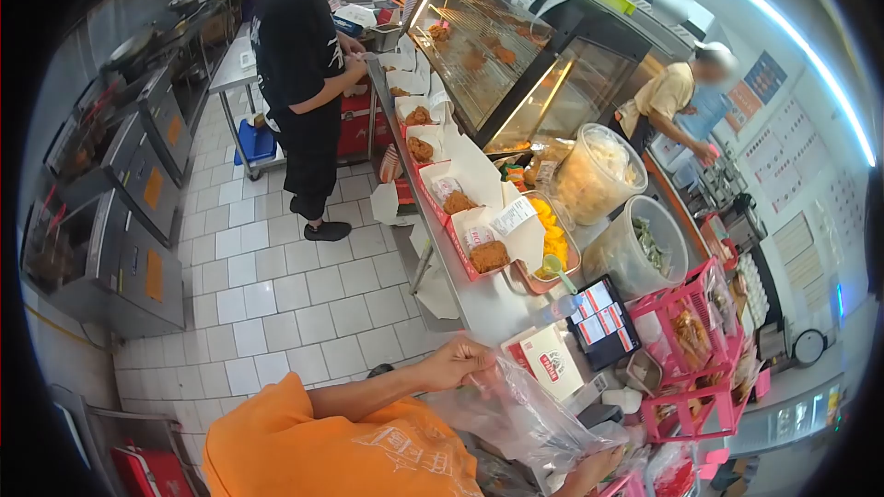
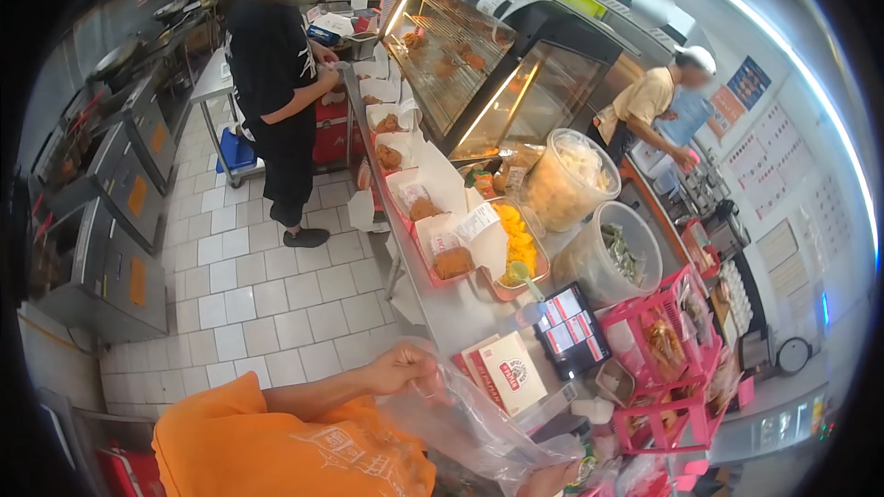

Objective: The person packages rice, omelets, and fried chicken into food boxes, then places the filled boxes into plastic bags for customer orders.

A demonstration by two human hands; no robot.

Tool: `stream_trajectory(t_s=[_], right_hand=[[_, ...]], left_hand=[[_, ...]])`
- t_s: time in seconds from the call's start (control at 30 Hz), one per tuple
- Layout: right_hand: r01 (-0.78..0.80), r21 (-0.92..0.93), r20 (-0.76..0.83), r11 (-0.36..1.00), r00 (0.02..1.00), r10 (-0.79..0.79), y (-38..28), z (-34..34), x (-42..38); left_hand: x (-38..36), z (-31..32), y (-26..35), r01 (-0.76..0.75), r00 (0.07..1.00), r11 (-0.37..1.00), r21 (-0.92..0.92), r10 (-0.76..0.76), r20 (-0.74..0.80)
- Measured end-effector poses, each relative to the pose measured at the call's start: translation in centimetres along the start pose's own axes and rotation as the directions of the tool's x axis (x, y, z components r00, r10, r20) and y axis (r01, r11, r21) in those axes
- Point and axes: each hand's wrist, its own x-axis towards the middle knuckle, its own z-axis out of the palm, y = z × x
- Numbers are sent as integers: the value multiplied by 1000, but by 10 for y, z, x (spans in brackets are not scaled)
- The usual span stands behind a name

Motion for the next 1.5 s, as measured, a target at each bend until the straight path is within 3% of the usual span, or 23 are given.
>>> stream_trajectory(t_s=[0.03, 0.13, 0.23, 0.33, 0.43, 0.63, 0.73, 0.83, 0.93, 1.03, 1.13, 1.17, 1.2, 1.23, 1.3, 1.33, 1.43, 1.5], right_hand=[[-53, 38, 47, 998, 998, 51, 2, -3, 4], [3, 110, 42, 994, 999, -8, 8, 1, 9], [98, -92, 55, 991, 994, -93, -15, 19, -7], [-6, 31, 121, 1000, 993, 2, -53, 37, -31], [29, 33, 179, 999, 983, -34, -91, 56, -65], [63, -45, 236, 997, 970, -51, -76, 44, -64], [26, -55, 203, 998, 979, -14, -82, 46, -74], [12, -26, 188, 1000, 982, -7, -71, 38, -74], [-52, 72, 211, 996, 977, 36, -66, 18, -81], [-84, 22, 356, 996, 932, 71, -62, 16, -87], [37, 10, 392, 999, 919, -38, -8, 2, -70], [54, 9, 388, 998, 920, -54, 10, 3, -62], [293, -555, 277, 779, 948, -159, -21, 6, -80], [245, -571, 282, 784, 955, -93, -40, 6, -84], [150, -604, 285, 783, 958, 36, -60, 11, -88], [310, -528, 247, 790, 947, -206, -11, 2, -69], [211, -584, 176, 784, 976, -132, -19, 12, -71], [218, -585, 218, 781, 970, -108, -14, 17, -63]], left_hand=[[0, 3, 2, 3, 996, 996, 94, 6, -87], [1, 11, 6, -94, 988, 986, 138, 109, -109], [1, -6, -8, 56, 947, 931, 362, 66, -314], [-6, -3, -2, -97, 971, 994, 51, 106, -212], [-13, -3, -2, -45, 971, 999, -17, 40, -235], [-16, -14, -13, -19, 960, 998, -65, 0, -280], [-9, -25, -27, -83, 996, 987, -137, 79, -39], [-8, -19, -27, 133, 959, 987, -85, -150, -242], [-13, -51, -42, 169, 968, 951, -260, -210, -139], [-19, -76, -52, 209, 967, 950, 233, -166, -192], [-22, -98, -59, 340, 939, 713, 613, -217, -268], [-23, -94, -56, 335, 938, 796, 504, -232, -257], [-24, -82, -51, 327, 938, 863, 385, -248, -241], [-26, -70, -45, 320, 938, 913, 252, -267, -223], [-26, -42, -18, 360, 932, 932, -36, -361, -26], [-22, -36, -9, 392, 920, 903, -177, -382, 86], [-19, -67, -48, 342, 940, 929, -139, -339, 42], [-18, -75, -64, 401, 904, 915, -36, -402, -147]])
